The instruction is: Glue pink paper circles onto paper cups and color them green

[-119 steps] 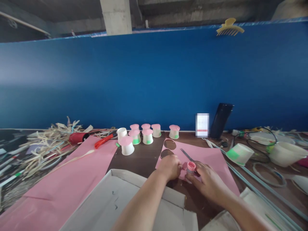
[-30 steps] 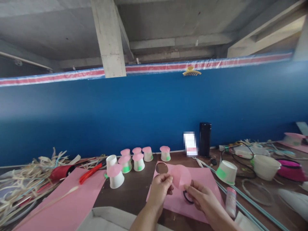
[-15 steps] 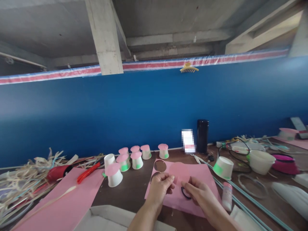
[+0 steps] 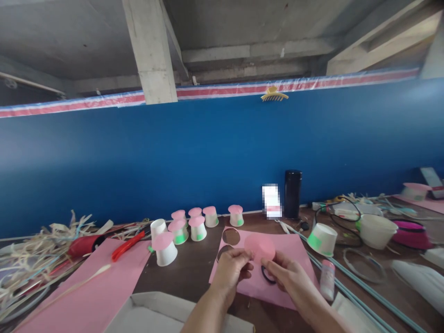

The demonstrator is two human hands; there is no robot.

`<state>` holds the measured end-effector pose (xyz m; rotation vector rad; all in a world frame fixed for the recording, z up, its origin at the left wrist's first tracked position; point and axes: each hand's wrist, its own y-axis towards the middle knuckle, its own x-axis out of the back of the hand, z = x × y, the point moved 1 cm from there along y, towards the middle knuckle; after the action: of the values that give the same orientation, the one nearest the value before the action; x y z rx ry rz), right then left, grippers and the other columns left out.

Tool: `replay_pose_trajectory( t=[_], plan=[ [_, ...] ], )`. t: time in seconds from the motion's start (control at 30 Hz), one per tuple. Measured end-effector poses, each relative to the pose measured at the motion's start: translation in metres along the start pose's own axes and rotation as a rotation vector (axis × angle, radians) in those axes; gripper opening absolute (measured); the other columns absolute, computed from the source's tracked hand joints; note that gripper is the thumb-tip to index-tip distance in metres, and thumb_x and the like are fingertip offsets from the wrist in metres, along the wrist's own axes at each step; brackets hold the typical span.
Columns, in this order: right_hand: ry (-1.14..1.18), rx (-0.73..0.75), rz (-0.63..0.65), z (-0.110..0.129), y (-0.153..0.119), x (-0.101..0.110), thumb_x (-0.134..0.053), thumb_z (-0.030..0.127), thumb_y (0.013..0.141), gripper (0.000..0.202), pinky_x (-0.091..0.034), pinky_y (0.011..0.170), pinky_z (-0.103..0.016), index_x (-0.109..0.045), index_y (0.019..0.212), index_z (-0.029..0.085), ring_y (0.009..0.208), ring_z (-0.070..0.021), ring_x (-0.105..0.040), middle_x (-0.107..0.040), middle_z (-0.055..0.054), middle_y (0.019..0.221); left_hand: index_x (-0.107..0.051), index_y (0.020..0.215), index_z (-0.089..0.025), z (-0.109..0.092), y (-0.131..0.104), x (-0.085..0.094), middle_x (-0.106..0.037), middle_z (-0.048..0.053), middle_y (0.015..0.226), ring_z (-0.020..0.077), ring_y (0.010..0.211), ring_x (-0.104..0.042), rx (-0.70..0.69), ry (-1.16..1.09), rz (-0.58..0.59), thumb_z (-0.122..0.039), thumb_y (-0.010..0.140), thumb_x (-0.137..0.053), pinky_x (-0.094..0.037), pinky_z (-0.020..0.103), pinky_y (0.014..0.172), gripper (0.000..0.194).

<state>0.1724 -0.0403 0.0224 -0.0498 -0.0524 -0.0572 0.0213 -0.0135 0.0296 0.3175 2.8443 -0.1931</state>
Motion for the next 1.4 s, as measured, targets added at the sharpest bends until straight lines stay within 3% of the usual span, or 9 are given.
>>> replay_pose_trajectory(
  t=[0.17,0.7,1.4],
  plan=[
    [0.033,0.029,0.049,-0.0010,0.0001,0.0000,-0.061,0.046,0.072,0.031,-0.014,0.044,-0.022,-0.053,0.076,0.016,0.044,-0.0042,-0.027,-0.044,0.006,0.054,-0.068,0.078,-0.010,-0.0023,-0.0009,0.0001,-0.060,0.006,0.078,0.0082,0.061,-0.052,0.010,-0.017,-0.007,-0.040,0.062,-0.077,-0.038,0.018,0.051,0.036],
    [-0.001,0.018,-0.047,0.0002,-0.0011,-0.0012,-0.062,0.046,0.068,0.030,-0.018,0.043,-0.021,-0.052,0.068,0.018,0.044,-0.0051,-0.029,-0.044,0.006,0.053,-0.066,0.074,-0.011,-0.0012,-0.0022,-0.0002,-0.055,0.002,0.068,0.0096,0.062,-0.052,0.007,0.004,0.025,-0.043,0.063,-0.077,-0.039,0.019,0.051,0.036],
    [-0.078,0.019,-0.109,0.0001,0.0011,-0.0002,-0.062,0.047,0.066,0.031,-0.021,0.042,-0.023,-0.061,0.075,0.018,0.044,-0.0073,-0.033,-0.048,0.005,0.052,-0.066,0.074,-0.011,0.0022,0.0003,0.0013,-0.054,0.002,0.065,0.0104,0.061,-0.052,0.013,0.061,0.035,-0.046,0.061,-0.076,-0.036,0.019,0.049,0.039]
  ],
)
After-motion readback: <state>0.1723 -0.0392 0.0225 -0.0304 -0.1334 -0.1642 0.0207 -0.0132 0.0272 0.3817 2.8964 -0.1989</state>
